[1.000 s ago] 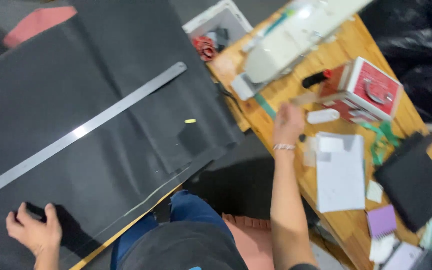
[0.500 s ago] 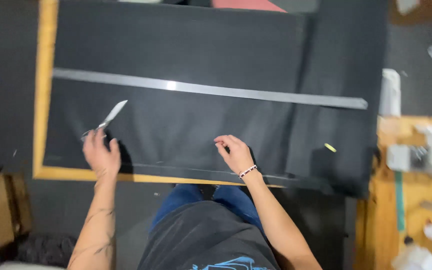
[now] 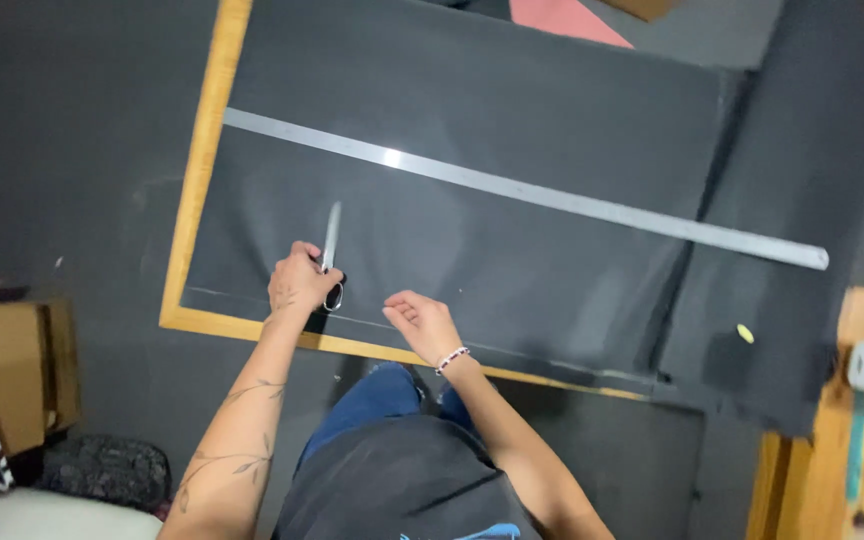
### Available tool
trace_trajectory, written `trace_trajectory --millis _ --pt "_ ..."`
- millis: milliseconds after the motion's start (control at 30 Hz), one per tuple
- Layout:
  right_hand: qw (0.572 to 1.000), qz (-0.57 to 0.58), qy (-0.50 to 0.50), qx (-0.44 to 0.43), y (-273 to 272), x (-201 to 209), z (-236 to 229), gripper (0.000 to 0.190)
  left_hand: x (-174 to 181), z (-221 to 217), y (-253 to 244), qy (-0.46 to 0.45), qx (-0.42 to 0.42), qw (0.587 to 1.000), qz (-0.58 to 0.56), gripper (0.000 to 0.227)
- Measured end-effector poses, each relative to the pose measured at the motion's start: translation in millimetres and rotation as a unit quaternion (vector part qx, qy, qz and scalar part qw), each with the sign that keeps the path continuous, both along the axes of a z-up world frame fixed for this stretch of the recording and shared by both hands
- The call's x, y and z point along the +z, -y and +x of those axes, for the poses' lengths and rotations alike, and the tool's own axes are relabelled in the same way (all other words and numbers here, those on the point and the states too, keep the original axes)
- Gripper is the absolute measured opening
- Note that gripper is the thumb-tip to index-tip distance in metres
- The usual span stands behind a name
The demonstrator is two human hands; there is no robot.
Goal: The person uses a pair of scissors to cut a large piece of black fabric laid out on a wooden table. They use a metal ruler to guide the cuts and ensure straight lines, repeatedly adjusting the fabric and ruler as they work.
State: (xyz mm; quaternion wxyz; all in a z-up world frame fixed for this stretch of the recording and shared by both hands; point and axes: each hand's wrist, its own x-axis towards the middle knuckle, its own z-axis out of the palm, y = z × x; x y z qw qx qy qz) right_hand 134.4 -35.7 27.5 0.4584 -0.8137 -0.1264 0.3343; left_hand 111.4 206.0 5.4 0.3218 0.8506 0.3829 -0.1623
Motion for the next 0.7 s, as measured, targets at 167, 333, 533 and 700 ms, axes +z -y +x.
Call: trace_trajectory --millis 167,333,533,700 --pt "0.994 0.036 -0.009 -0.106 7 16 -18 0.024 -30 4 21 -0.050 -0.078 0.995 0.032 0.017" --pt "0.992 -0.017 0.068 -0.109 17 6 -34 0.029 3 8 61 0.008 -0.110 0.989 0.098 0.018" --pt "0.994 -0.083 0.065 -0.043 19 1 -61 0.035 20 5 97 0.052 -0.103 0.993 0.023 0.044" --pt "0.989 -0.102 0.059 -0.084 33 0 -79 0.031 57 0 127 0.041 -0.124 0.991 -0.029 0.011"
